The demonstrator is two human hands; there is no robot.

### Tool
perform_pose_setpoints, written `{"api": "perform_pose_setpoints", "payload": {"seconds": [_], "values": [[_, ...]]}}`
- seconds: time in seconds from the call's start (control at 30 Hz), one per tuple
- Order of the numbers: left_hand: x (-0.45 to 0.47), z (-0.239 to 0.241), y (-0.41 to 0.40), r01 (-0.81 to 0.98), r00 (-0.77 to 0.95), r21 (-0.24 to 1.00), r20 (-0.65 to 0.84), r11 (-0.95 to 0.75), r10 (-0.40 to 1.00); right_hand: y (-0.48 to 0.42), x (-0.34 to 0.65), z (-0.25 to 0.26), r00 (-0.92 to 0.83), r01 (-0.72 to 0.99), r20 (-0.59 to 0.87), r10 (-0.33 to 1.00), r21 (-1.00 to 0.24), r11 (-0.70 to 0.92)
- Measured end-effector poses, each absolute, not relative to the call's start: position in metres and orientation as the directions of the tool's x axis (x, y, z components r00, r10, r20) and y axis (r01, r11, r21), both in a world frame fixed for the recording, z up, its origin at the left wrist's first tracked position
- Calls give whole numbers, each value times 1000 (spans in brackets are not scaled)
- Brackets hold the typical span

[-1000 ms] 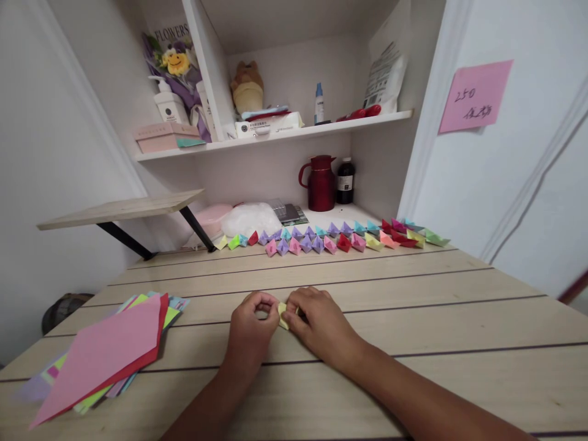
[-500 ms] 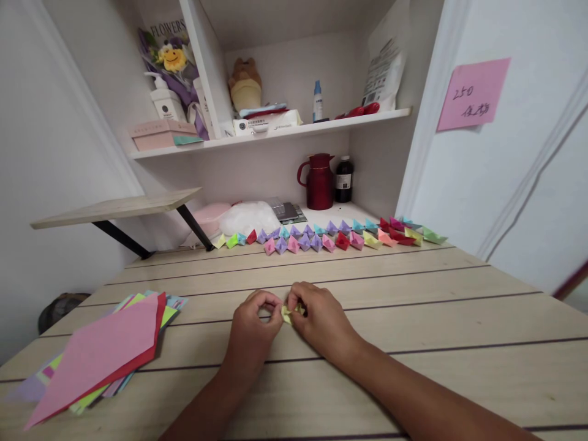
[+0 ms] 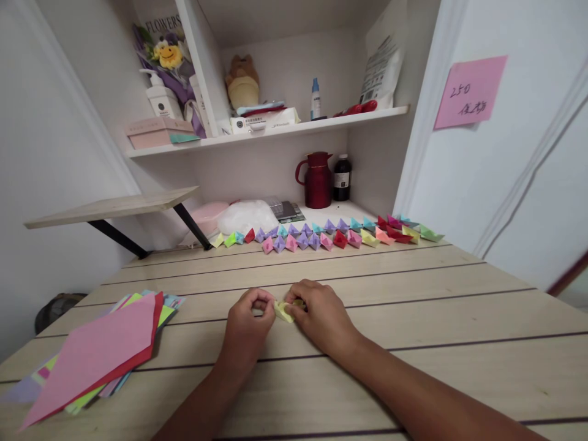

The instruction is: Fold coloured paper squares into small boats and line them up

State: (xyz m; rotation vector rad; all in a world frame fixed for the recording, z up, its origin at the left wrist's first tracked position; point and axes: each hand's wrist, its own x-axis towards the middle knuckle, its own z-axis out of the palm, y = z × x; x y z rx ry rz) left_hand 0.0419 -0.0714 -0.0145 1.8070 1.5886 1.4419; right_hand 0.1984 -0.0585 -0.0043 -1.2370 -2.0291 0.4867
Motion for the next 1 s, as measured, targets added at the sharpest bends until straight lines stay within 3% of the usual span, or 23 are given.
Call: {"api": "perform_pose_setpoints", "payload": {"seconds": [0.43, 0.77, 1.0], "values": [[43, -15, -72, 543, -111, 787, 414, -293, 903, -59, 197, -7, -382, 515, 436, 815, -632, 579], [43, -14, -72, 565, -112, 781, 394, -267, 912, -51, 203, -8, -402, 701, 333, 853, -488, 521], [42, -4, -78, 464, 81, 770, 456, -438, 886, -50, 204, -4, -409, 695, 305, 860, -506, 510]]}}
